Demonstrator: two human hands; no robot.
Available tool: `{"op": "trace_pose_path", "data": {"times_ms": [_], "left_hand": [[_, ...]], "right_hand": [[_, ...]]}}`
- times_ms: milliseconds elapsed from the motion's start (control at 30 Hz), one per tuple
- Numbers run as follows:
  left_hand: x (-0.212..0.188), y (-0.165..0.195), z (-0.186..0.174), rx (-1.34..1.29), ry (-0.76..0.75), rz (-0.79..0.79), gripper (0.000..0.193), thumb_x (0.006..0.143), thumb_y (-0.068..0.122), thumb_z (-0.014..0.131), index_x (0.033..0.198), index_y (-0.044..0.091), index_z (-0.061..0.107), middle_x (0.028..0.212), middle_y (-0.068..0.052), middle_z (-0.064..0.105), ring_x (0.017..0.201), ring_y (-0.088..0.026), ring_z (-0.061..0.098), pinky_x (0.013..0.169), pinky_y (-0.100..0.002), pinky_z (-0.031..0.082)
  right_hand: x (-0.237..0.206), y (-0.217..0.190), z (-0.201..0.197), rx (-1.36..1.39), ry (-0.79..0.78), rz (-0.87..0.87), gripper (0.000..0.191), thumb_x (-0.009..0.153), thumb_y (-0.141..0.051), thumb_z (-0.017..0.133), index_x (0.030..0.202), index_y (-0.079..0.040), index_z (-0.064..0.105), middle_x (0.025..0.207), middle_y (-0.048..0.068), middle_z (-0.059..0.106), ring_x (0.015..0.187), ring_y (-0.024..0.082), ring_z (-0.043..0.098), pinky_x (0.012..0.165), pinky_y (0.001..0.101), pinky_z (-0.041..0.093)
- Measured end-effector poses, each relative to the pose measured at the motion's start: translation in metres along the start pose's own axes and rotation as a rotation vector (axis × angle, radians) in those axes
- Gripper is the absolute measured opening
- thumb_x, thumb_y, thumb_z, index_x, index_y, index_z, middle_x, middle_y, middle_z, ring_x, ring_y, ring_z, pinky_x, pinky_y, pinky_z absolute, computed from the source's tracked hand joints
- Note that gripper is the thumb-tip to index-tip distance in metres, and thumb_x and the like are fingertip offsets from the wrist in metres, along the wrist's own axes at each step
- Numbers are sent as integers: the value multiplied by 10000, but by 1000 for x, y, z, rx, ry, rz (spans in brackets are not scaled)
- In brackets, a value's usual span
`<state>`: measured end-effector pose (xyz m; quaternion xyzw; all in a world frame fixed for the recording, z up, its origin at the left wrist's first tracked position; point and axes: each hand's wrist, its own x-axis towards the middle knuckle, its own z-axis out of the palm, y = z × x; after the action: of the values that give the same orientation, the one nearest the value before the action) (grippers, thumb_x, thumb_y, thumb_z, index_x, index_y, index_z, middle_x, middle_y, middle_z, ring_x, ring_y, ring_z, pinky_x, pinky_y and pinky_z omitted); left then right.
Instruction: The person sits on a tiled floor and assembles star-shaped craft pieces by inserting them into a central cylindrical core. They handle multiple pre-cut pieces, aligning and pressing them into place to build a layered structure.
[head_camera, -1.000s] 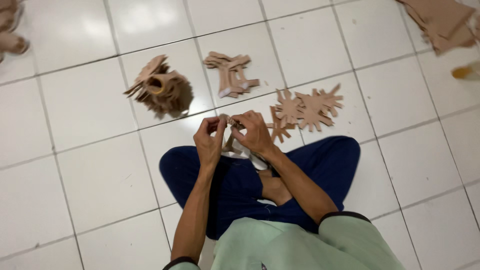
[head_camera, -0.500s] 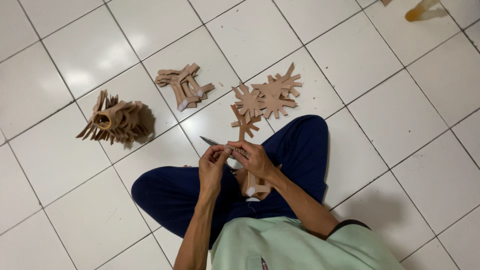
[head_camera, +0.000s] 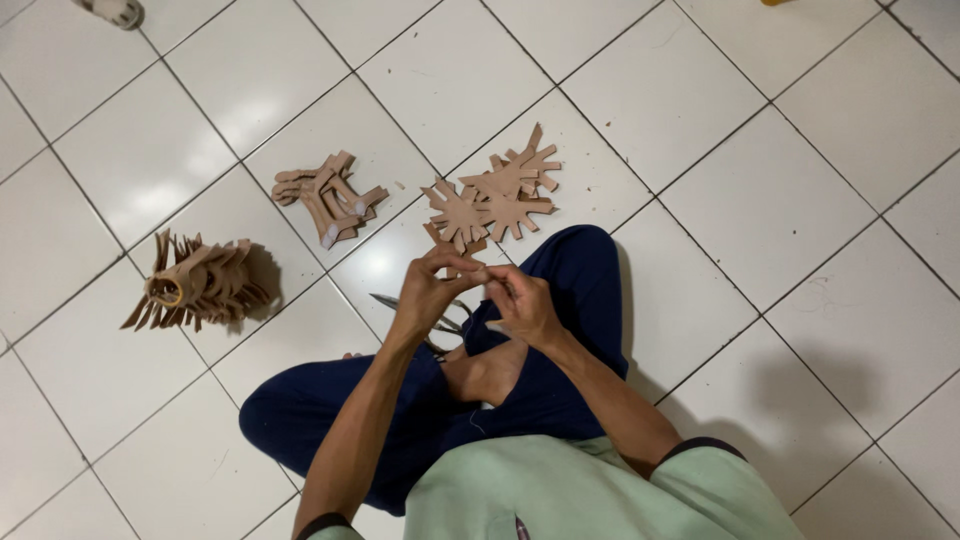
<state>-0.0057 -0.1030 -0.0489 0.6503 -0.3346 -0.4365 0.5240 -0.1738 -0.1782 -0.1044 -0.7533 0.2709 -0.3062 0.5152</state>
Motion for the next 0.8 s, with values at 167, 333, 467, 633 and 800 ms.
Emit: {"op": "trace_pose_path", "data": {"times_ms": [167,333,467,633,800], "left_hand": [[83,-10,45,270,-170,86,336,913,313,777,1051,8,744,1076,-166,753,958,-238,731,820,-379,593],[151,-36,88,910,152,475,483,879,154,658,1330,-8,593,1321,-221,640,1159,-396,609,854,-469,550],[164,-37,96,1265,26,349,311,928,131,647,1235,96,615,1257,-99,636,1198,-310,583,971,-528,513],[145,-24,71,855,180,456,146,958,117,688,1057,45,608,1030,-126,697,970,-290,680,813,-416,556],[82,10,24,23,402,152,183,1006,143,691,1103,6,618,923,-113,705,839,-191,657,716,-335,534]], "right_hand": [[5,28,-44,-68,274,139,210,1026,-130,616,1136,28,700,741,30,685,643,63,614,550,217,475],[22,47,-57,88,365,318,241,1032,-204,630,1062,10,736,682,-45,582,611,23,474,526,208,384],[32,45,-56,170,351,247,227,1019,-195,643,1041,18,718,736,-45,633,677,11,536,583,200,435],[30,47,-55,233,299,244,230,1025,-205,655,1038,16,718,729,-43,590,673,18,501,585,212,418],[35,58,-50,-13,258,253,242,1028,-231,633,1038,-11,733,649,-2,560,620,37,466,538,246,395]]}}
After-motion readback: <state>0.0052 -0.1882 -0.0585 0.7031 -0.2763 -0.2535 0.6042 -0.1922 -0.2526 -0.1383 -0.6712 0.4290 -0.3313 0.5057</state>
